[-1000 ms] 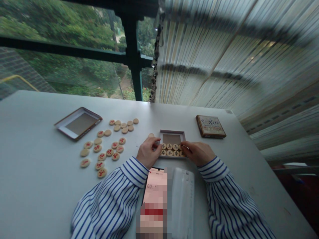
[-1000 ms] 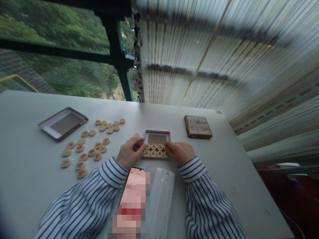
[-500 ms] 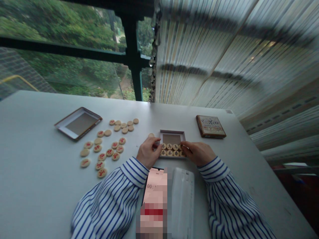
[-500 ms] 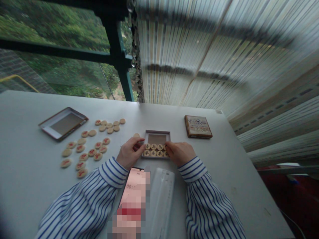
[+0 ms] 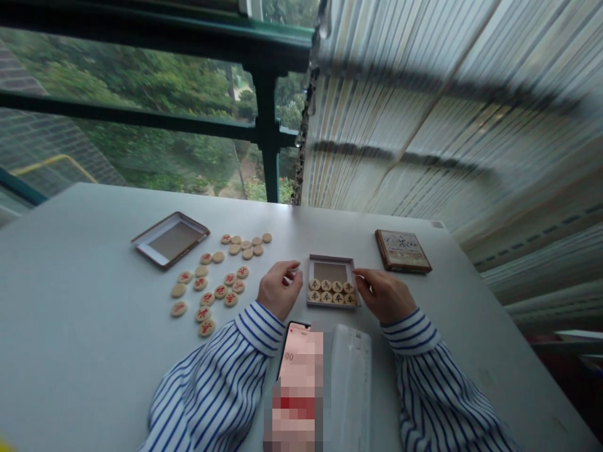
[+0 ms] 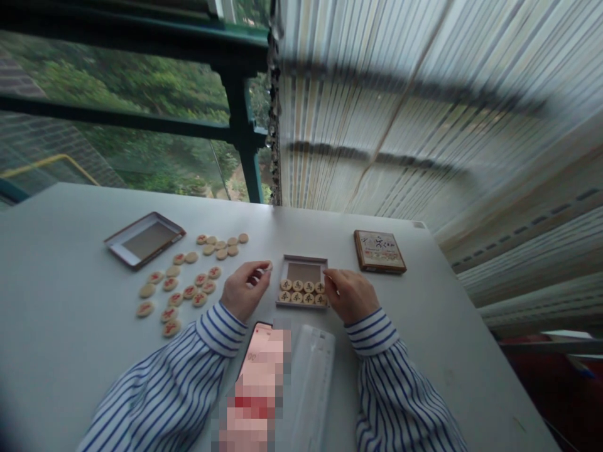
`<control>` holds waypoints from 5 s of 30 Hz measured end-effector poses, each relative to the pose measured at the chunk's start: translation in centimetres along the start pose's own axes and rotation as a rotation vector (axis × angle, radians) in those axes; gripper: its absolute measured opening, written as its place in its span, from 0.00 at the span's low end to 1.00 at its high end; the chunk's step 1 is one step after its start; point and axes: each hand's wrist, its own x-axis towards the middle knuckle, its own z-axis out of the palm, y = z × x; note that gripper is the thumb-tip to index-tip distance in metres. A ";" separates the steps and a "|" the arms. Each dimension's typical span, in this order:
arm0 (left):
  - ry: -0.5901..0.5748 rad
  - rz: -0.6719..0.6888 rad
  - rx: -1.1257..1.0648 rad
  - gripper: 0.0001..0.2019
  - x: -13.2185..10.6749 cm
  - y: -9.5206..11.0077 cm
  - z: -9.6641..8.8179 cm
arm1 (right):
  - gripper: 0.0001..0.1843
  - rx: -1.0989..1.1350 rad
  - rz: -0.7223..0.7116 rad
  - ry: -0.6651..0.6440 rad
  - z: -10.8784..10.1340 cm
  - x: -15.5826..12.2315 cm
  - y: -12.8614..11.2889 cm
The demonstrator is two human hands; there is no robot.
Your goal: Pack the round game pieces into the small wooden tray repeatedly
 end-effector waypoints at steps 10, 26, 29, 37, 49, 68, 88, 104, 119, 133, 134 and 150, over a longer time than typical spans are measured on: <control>0.034 -0.001 0.218 0.12 1.3 -1.5 -2.8 | 0.12 -0.018 -0.240 -0.068 -1.5 3.2 -2.7; -0.028 0.141 0.319 0.17 0.3 -4.4 -0.8 | 0.10 -0.128 -0.394 -0.410 1.1 9.6 -8.9; -0.003 0.123 0.311 0.17 0.3 -4.4 -0.8 | 0.11 -0.131 -0.401 -0.393 1.6 9.7 -9.0; 0.029 0.033 0.182 0.17 0.4 -4.5 -1.0 | 0.13 0.067 -0.382 -0.331 2.7 9.8 -8.5; 0.144 0.101 0.039 0.13 0.3 -3.5 -1.4 | 0.19 0.784 -0.234 -0.417 3.2 10.1 -8.2; 0.162 0.099 0.140 0.10 0.4 -3.8 -1.5 | 0.15 0.848 -0.151 -0.388 4.3 10.1 -8.9; 0.172 -0.045 0.050 0.15 1.9 -2.4 -7.9 | 0.15 0.271 -0.388 -0.420 5.3 10.2 -10.2; -0.049 -0.016 0.538 0.12 5.2 -7.4 -10.7 | 0.14 0.053 -0.414 -0.413 4.0 10.2 -10.8; -0.131 0.082 0.831 0.07 6.0 -7.9 -10.0 | 0.20 -0.006 -0.394 -0.375 4.2 11.2 -11.5; -0.035 0.090 0.469 0.13 6.1 -8.8 -11.0 | 0.20 0.034 -0.423 -0.302 3.9 11.5 -12.6; -0.016 0.071 0.405 0.14 6.0 -8.6 -11.2 | 0.19 0.036 -0.425 -0.294 3.8 11.6 -12.6; 0.017 -0.379 -0.225 0.24 5.7 -6.5 -12.8 | 0.14 0.180 -0.459 -0.156 3.4 12.3 -14.7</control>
